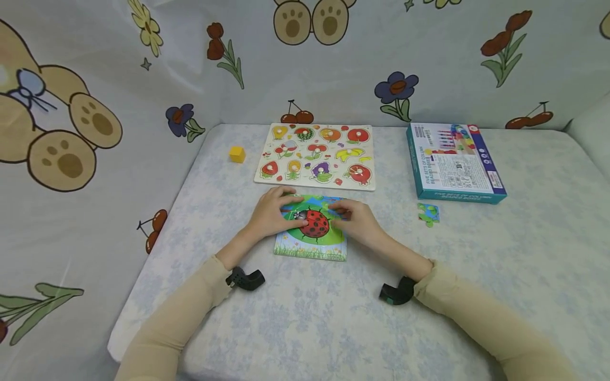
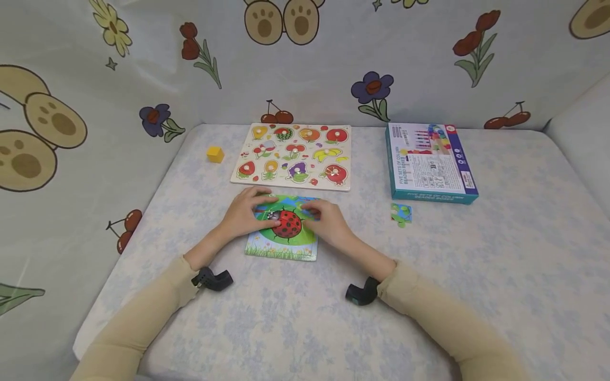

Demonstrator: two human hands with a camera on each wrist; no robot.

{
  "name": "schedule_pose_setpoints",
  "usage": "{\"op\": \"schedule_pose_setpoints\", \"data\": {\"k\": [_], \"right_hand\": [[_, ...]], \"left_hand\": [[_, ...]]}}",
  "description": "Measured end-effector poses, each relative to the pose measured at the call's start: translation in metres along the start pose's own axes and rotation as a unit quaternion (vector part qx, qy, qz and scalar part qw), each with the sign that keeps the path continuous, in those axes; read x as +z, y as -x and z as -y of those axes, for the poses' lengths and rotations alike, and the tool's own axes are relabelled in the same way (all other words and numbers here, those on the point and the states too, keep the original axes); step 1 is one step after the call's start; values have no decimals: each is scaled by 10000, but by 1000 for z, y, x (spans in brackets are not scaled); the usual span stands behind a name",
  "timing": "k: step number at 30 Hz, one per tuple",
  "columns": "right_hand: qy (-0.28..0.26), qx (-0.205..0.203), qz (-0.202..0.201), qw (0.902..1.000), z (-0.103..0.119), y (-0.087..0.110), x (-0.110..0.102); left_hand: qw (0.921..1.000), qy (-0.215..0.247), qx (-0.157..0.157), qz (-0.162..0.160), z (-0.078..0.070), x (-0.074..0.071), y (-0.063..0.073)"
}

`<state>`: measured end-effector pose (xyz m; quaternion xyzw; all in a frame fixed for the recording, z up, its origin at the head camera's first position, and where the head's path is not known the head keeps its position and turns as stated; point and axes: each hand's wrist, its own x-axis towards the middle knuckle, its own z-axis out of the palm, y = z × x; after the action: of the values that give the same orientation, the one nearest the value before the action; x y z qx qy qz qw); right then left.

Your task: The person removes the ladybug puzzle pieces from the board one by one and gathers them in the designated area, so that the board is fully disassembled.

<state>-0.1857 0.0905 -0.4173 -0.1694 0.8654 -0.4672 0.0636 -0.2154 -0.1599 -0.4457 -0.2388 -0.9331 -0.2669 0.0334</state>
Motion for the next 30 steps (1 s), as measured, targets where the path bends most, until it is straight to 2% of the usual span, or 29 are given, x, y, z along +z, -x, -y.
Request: {"op": "schedule_pose_setpoints", "data": {"k": [5,14,21,27,30], "right_hand": [[458,-50,-56,9989,13,-4,18],[383,-173,-206,9989,9,-17,22],[-53,-346,-257,9991,3,-24,21],[-691,-123,-414,9967,-4,-29,18],[-833,-75,-392,9957,-6,-31,18]], "left_hand": [[10000,3,7,-19,0,1,0],[10000,9,-11,30,-2,-2,0],[10000,-37,26,21,-2,-3,0],[10000,23,-1,48,-2,-2,-1],[10000,23,26,17,-1,-1,-1]]}}
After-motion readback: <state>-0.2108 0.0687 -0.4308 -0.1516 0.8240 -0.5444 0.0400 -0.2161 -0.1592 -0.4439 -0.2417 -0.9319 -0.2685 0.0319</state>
